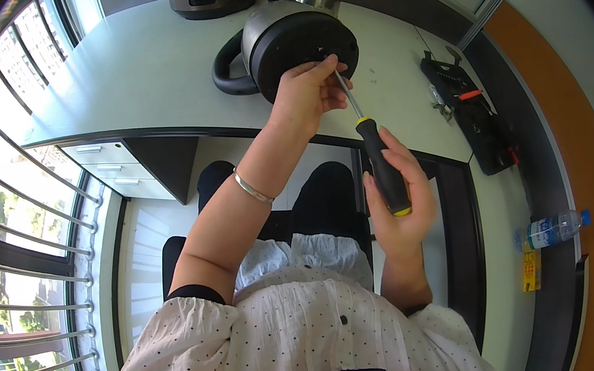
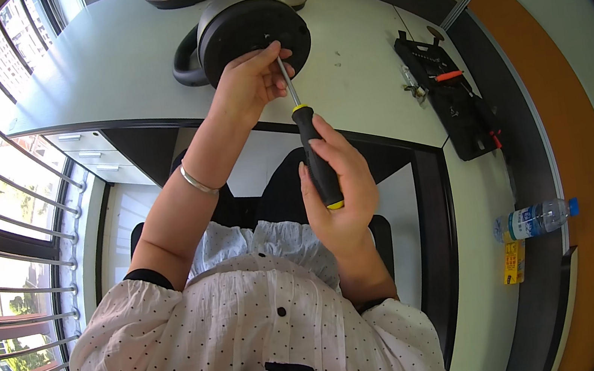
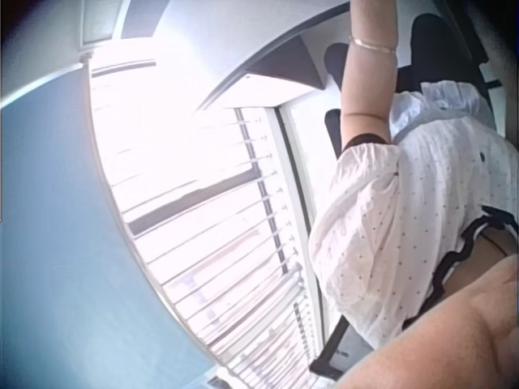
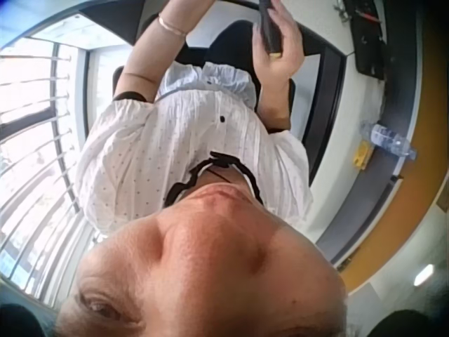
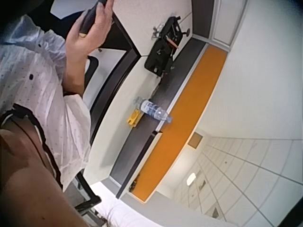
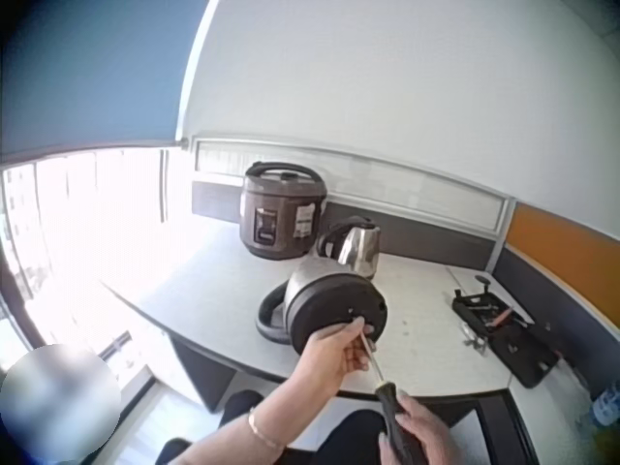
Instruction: The person disassembles an electric kettle by removing the base cover with a screwdriver, then manipulates the internal wiring and heating element. They repeatedly adjust and probe the components with their hands and the screwdriver throughout the clip.
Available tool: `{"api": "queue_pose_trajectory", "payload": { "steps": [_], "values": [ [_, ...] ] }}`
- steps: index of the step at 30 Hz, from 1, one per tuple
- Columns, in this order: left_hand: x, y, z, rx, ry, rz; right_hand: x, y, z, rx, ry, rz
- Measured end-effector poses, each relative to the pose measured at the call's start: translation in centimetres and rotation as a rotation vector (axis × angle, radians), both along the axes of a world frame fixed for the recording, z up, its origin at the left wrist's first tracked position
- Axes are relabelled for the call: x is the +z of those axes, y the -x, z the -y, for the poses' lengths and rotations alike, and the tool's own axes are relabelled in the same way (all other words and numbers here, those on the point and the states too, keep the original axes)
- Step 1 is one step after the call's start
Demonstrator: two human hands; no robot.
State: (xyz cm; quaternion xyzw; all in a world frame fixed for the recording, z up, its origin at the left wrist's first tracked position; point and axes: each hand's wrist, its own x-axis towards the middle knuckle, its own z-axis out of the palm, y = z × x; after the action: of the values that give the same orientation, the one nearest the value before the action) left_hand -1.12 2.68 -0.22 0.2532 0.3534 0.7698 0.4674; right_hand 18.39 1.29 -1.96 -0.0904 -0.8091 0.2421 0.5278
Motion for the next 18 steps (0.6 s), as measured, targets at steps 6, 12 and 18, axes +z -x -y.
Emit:
{"api": "queue_pose_trajectory", "payload": {
  "steps": [6,12,18],
  "values": [
    [-0.3,-0.1,-0.1,-0.012,-0.027,0.010,0.6,-0.1,0.2,-0.080,0.023,-0.048],
    [-0.3,-0.2,-0.3,-0.030,-0.044,0.031,-0.1,0.5,0.9,0.074,0.395,-0.247],
    [-0.6,-0.2,-0.4,-0.029,-0.073,0.052,-0.9,0.7,0.6,0.147,0.414,-0.275]
  ]
}}
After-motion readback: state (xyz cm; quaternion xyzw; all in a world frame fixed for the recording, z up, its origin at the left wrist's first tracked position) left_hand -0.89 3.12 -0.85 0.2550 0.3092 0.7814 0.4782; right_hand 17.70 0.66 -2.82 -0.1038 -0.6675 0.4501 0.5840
